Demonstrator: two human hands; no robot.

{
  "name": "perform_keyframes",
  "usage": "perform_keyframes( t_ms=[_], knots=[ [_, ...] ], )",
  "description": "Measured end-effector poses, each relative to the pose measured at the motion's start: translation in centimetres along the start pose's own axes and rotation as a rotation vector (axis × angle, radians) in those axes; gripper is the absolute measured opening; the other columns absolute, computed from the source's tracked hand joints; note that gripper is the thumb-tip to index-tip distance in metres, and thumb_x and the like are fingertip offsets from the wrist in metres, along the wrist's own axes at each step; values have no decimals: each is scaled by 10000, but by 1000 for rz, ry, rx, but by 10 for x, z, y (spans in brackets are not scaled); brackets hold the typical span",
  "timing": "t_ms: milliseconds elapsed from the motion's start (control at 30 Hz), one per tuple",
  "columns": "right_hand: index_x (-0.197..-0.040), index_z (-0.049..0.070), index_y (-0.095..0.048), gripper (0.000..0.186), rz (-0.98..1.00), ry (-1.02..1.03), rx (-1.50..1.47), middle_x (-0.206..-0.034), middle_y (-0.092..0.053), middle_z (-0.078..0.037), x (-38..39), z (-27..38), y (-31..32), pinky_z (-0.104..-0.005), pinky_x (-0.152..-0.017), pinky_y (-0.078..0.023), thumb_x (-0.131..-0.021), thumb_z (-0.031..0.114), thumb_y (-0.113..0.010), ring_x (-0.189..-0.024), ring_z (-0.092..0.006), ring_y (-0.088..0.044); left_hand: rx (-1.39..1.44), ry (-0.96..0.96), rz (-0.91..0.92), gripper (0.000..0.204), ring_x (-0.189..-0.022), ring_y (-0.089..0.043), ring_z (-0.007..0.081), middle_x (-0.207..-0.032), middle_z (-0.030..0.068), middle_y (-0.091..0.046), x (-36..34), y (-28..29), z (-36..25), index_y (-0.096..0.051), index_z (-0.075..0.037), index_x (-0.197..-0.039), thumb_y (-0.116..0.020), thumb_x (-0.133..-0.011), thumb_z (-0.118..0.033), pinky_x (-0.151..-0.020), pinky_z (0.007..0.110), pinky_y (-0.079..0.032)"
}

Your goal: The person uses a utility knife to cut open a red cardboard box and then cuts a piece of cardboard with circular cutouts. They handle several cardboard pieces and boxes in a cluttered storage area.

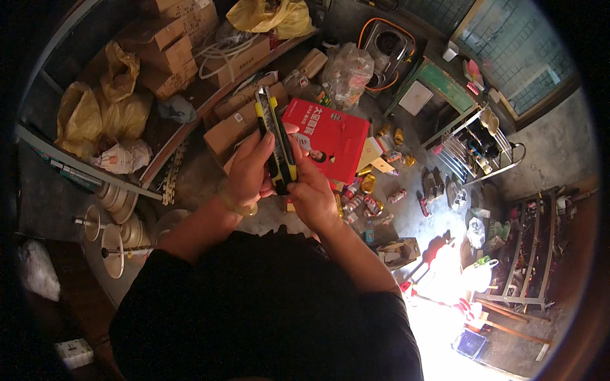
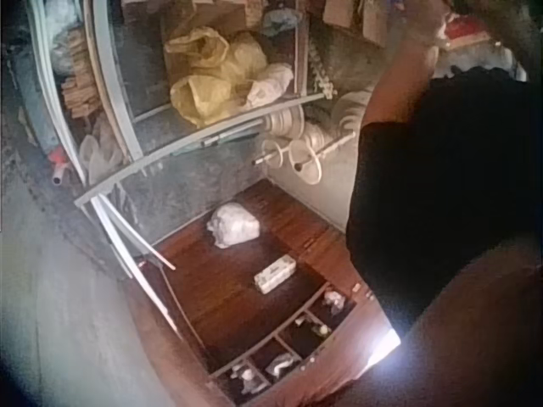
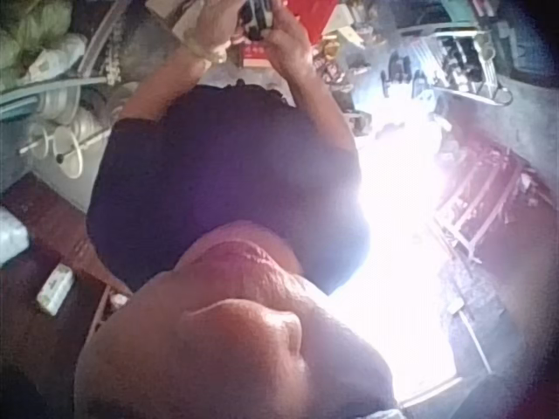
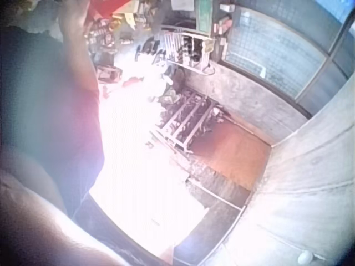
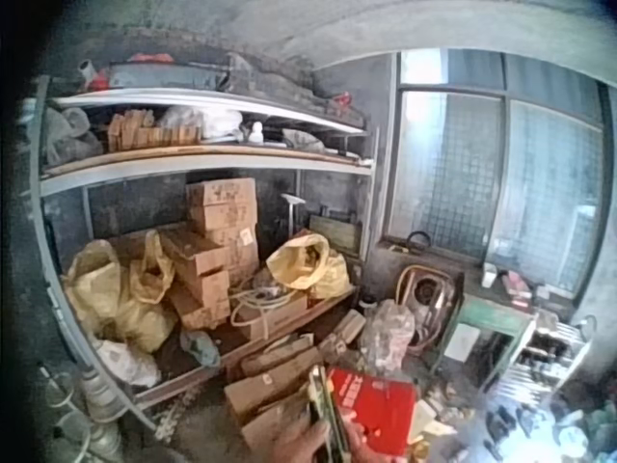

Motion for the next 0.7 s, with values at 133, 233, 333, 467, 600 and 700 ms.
perform_keyframes(
  t_ms=[133, 233, 333, 467, 600, 700],
  knots=[
    [-1375, 2, -213, 731, -11, -7, 1, -1247, -428, -101, 0, 4, -4, -332, -908, -385, -662, -24, -374, -1084, -204, -468, 12, 17, -4, 390, -403, -395, 25, -846, 68, -580, 0, 0, 3, -429, 18, -1173, -325, -958, -290, -299, 157, -288],
    [-1365, -3, -233, 723, -34, -19, -3, -1203, -455, -98, 0, 3, -2, -320, -892, -391, -656, -17, -373, -1052, -199, -481, 5, 18, 4, 386, -409, -404, 25, -850, 69, -581, 0, 1, 6, -432, 17, -1168, -328, -957, -288, -300, 157, -289],
    [-1355, -7, -248, 719, -60, -26, -13, -1158, -478, -101, -1, 3, -2, -311, -876, -398, -647, -18, -371, -1015, -196, -495, -13, 18, 2, 385, -421, -414, 26, -855, 68, -582, -2, 2, 10, -430, 12, -1171, -329, -957, -291, -302, 155, -292],
    [-1344, -15, -260, 697, -76, 23, 20, -1143, -486, -117, -3, 6, -3, -323, -889, -398, -658, -16, -382, -1022, -207, -497, 14, 3, 6, 381, -461, -431, 27, -916, 72, -576, -3, 0, 9, -396, 2, -1210, -359, -945, -269, -323, 150, -292],
    [-1335, -20, -271, 643, -55, -4, 7, -1192, -463, -134, -1, 3, 1, -353, -942, -368, -708, -5, -414, -1098, -231, -465, -84, -78, 11, 412, -699, -529, 70, -1047, 78, -541, -6, 1, 0, -341, 0, -1267, -442, -892, -138, -551, 180, -428],
    [-1365, 6, -227, 662, -10, 37, -23, -1248, -424, -113, -4, 6, 1, -319, -985, -306, -728, -44, -399, -1163, -202, -408, -141, -82, 65, 520, -1053, -483, 141, -1132, 73, -490, -7, 5, 6, -318, 6, -1291, -479, -797, 36, -940, 307, -372]
  ],
)
Point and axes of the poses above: each hand's wrist, its own x-axis away from the middle knuckle, its own y-axis out of the back of the hand, z = x × y, the point moved 7 cm from there along -x, towards the middle knuckle
